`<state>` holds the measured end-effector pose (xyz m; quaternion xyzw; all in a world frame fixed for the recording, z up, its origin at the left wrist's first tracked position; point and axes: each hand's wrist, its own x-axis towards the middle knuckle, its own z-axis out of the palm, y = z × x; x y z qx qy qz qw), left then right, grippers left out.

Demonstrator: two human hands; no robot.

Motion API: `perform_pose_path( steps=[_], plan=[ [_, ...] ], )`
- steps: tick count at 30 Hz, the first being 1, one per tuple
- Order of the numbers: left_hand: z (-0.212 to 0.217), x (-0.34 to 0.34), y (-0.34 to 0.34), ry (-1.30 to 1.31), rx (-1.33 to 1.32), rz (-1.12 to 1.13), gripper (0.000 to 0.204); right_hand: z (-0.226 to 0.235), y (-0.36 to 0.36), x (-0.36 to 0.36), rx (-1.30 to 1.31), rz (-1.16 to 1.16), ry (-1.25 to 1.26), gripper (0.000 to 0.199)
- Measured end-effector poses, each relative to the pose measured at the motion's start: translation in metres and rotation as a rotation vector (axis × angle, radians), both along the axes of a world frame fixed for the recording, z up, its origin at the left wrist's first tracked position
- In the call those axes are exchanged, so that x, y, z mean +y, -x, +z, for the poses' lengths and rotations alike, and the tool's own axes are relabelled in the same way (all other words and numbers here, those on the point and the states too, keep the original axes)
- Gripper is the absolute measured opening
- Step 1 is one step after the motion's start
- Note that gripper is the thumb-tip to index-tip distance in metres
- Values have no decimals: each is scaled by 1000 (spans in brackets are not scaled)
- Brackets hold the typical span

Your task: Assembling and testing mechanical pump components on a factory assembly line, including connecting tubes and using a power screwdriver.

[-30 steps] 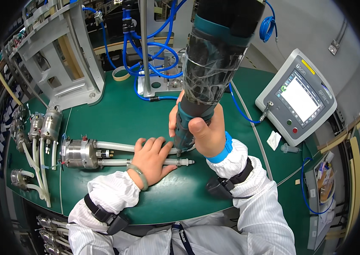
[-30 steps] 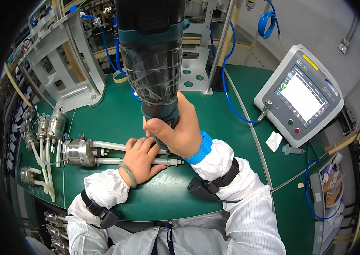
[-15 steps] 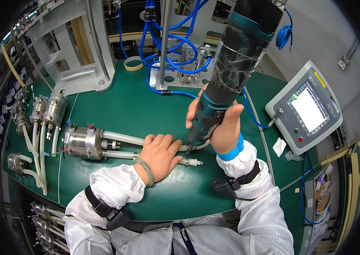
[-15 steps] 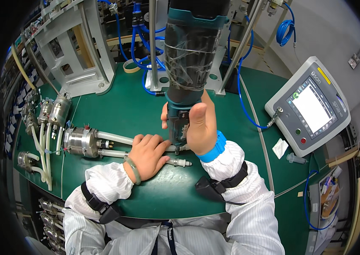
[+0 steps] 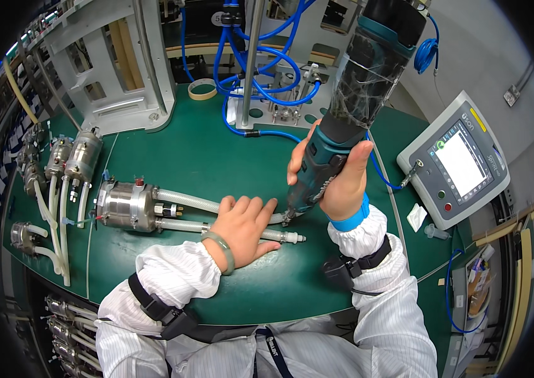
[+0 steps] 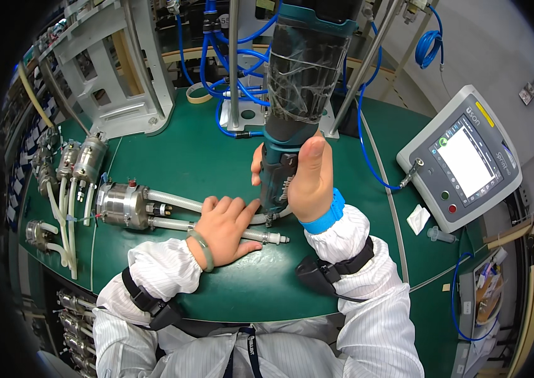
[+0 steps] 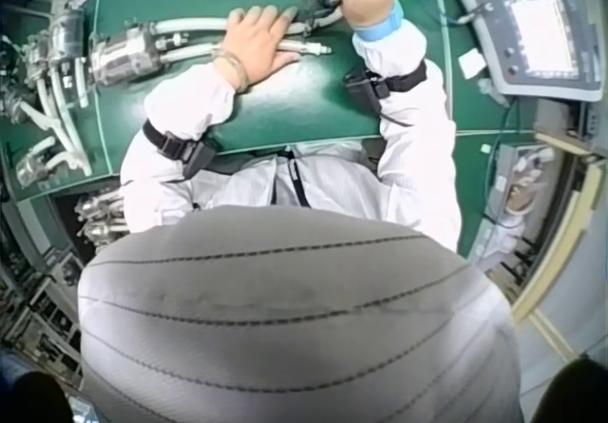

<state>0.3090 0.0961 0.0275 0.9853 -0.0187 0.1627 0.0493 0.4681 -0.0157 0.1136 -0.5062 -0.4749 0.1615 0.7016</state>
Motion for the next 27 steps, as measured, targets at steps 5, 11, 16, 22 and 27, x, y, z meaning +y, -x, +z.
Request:
perform_pose_path(
  steps=[5,11,16,22,27],
  plan=[
    [-1,0,0,7,14,-12,77,-3,-2,-2,-2,25,-3,85],
    [-3,0,-2,13,16,-10,76,-2,-1,-2,-13,38,7,86],
    [1,-1,-1,-2,11,-4,75,-1,1,-2,-15,49,-1,86],
    [-5,1,-1,16,-49,-10,73,0,2,-1,-29,57,7,87],
    [-4,0,-2,12,-54,-15,69,0,2,-3,-30,61,9,88]
  ],
)
